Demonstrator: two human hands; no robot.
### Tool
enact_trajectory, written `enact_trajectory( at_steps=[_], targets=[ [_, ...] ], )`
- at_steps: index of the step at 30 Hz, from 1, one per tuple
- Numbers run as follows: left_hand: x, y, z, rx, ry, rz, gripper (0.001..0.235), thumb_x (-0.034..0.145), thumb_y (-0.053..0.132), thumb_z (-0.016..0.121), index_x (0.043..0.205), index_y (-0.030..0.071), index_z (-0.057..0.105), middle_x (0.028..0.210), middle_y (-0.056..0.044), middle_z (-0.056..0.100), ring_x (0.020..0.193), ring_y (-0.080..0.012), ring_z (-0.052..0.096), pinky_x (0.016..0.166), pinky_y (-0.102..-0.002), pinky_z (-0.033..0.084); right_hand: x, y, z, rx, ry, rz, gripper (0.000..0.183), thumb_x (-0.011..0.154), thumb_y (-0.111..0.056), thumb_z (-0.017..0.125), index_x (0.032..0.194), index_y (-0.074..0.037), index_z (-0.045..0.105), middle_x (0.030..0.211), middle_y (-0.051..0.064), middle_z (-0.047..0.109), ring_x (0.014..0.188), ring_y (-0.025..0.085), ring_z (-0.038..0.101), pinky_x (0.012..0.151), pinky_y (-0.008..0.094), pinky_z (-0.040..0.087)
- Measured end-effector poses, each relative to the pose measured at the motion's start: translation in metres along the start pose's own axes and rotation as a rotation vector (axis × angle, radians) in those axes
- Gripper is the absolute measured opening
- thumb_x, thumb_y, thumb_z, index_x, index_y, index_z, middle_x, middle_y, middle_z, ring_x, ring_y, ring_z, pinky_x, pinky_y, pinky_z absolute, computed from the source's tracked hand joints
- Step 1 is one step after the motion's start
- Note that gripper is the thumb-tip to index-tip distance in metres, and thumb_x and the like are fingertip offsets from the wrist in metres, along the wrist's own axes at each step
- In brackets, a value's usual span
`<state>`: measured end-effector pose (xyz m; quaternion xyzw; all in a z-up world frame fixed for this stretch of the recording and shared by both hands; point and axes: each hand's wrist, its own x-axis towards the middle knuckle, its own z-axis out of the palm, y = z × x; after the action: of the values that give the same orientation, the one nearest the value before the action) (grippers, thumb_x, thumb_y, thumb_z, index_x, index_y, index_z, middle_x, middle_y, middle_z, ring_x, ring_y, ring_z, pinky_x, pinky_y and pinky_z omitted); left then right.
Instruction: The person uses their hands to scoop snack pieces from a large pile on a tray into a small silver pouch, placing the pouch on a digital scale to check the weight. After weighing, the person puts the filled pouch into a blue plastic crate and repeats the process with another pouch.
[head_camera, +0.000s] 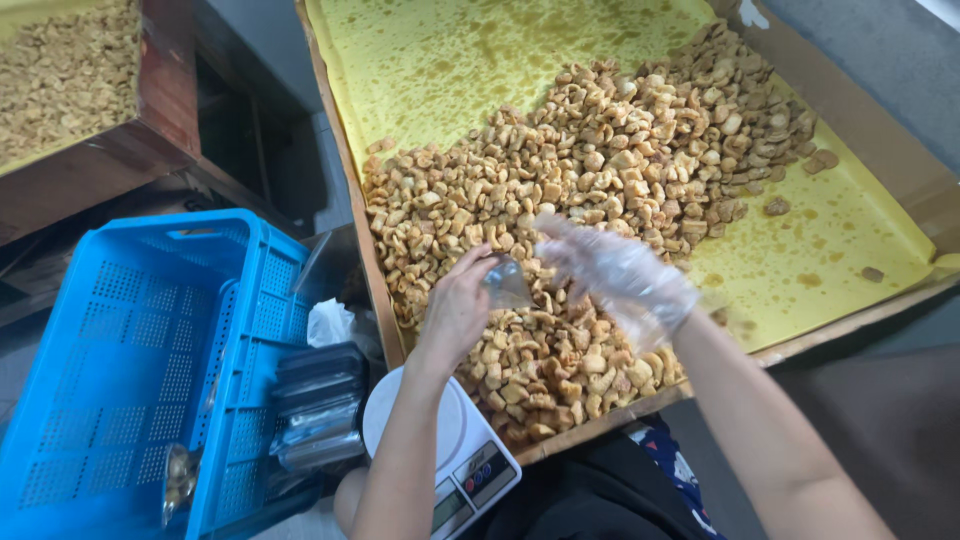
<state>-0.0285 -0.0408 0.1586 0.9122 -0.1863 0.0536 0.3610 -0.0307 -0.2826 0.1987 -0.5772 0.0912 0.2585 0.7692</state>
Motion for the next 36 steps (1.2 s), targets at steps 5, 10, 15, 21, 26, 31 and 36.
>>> enact_trajectory(
  at_steps=[5,10,15,21,26,31,36],
  targets=[
    [-0.003,-0.015,-0.023,-0.069,0.015,-0.162,0.050,0.082,-0.004,0.054,0.131,-0.001,0.064,0.143,-0.020,0.059,0.130,-0.0346,0.059,0.108,-0.039,0.047,0.064,-0.031,-0.097,-0.294,0.306,-0.134,0.073,0.096,-0.055,0.054,0.157,-0.019,0.034,0.157,0.014,0.049,0.148,0.029,0.040,0.120,0.051,0.026],
    [0.002,0.003,-0.044,-0.238,-0.062,-0.412,0.057,0.082,-0.005,0.051,0.137,0.007,0.061,0.147,-0.006,0.059,0.079,-0.0246,0.067,0.066,-0.033,0.057,0.128,-0.034,-0.126,-1.185,0.526,0.118,0.085,0.098,-0.059,0.052,0.167,-0.022,0.019,0.159,0.027,0.038,0.139,0.046,0.051,0.114,0.054,0.047],
    [0.019,0.016,-0.054,-0.355,-0.046,-0.513,0.059,0.082,-0.005,0.050,0.138,0.011,0.060,0.147,-0.002,0.059,0.052,-0.0077,0.061,0.043,-0.026,0.056,0.151,-0.029,-0.079,-1.415,0.496,0.243,0.104,0.088,-0.070,0.058,0.164,-0.026,0.001,0.164,0.026,0.005,0.148,0.051,0.015,0.112,0.065,0.032],
    [0.027,0.005,-0.055,-0.404,-0.024,-0.513,0.058,0.083,-0.006,0.052,0.139,0.009,0.060,0.147,-0.003,0.059,0.051,-0.0076,0.060,0.043,-0.025,0.054,0.140,-0.010,-0.034,-1.710,0.280,0.312,0.098,0.088,-0.072,0.060,0.162,-0.028,0.013,0.168,0.017,0.012,0.149,0.046,0.023,0.115,0.056,0.039],
    [0.024,0.007,-0.055,-0.423,-0.039,-0.468,0.057,0.083,-0.007,0.051,0.137,0.007,0.061,0.146,-0.005,0.060,0.053,-0.0067,0.061,0.042,-0.025,0.055,0.115,0.030,-0.024,-1.941,0.170,0.202,0.098,0.091,-0.024,0.071,0.166,-0.026,0.009,0.160,0.019,0.030,0.139,0.046,0.034,0.094,0.047,0.053],
    [0.012,0.009,-0.057,-0.479,-0.034,-0.482,0.058,0.083,-0.008,0.050,0.138,0.007,0.060,0.148,-0.005,0.058,0.051,-0.0077,0.059,0.043,-0.025,0.054,0.095,0.066,-0.015,-1.808,0.038,0.059,0.097,0.086,-0.042,0.077,0.162,-0.020,0.021,0.154,0.016,0.042,0.139,0.040,0.040,0.122,0.050,0.026],
    [0.000,0.014,-0.057,-0.484,-0.029,-0.476,0.059,0.082,-0.008,0.050,0.138,0.007,0.060,0.149,-0.004,0.057,0.052,-0.0077,0.059,0.043,-0.025,0.055,0.074,0.098,-0.010,-1.657,-0.082,0.096,0.055,0.100,-0.030,0.059,0.152,-0.017,0.044,0.145,0.013,0.052,0.132,0.033,0.051,0.116,0.042,0.043]
  ],
)
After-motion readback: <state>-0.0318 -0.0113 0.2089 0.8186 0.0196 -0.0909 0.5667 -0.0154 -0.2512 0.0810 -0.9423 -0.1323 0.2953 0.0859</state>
